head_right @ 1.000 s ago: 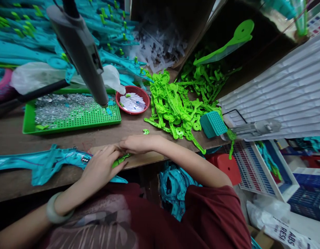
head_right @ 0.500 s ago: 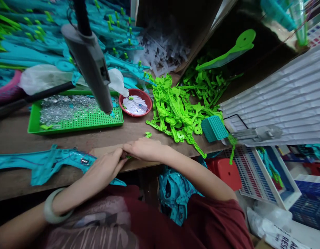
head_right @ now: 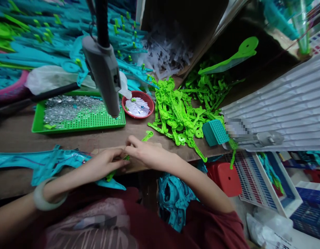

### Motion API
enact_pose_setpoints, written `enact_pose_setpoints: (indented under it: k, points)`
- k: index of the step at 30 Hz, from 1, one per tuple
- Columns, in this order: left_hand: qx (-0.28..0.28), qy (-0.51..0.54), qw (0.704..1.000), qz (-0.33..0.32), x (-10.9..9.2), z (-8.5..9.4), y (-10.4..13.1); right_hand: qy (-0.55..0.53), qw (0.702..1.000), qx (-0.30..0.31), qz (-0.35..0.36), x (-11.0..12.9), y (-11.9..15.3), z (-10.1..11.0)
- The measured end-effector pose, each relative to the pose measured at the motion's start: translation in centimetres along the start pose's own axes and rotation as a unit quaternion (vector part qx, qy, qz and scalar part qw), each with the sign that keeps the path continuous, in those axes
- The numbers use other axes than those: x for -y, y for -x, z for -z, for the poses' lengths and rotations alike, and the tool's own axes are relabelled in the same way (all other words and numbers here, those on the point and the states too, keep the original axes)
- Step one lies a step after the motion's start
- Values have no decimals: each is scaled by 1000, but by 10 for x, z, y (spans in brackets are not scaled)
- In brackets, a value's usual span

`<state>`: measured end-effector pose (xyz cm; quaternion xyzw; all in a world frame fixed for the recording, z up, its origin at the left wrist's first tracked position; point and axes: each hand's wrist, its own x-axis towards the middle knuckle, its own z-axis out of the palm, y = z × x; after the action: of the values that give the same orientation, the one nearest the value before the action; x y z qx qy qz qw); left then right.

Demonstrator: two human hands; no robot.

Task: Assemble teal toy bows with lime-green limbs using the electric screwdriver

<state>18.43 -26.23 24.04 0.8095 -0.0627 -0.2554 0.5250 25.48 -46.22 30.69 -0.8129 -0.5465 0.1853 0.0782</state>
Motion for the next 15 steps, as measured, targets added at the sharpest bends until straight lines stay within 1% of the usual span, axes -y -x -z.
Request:
enact_pose_setpoints:
  k: [3, 5, 6, 8, 11, 15]
  points:
    - [67, 110, 991, 37, -6, 5, 3, -64, 997, -42, -1, -1, 9, 2]
    - [109, 184, 976, 34, -9, 8, 4, -105, 993, -62, -1, -3, 11, 1]
    - [119, 207, 971, 27, -10, 9, 4, -121, 990, -72, -3, -4, 11, -1]
    - [110, 206, 972, 9, -12, 11, 5, -145, 985, -95, -12, -5, 8, -4]
    - [92, 164, 982, -12, -12, 15, 8, -163, 978, -121, -36, -4, 3, -7]
    - [100, 126, 987, -25, -12, 19, 12, -155, 974, -151, -70, -1, -1, -9]
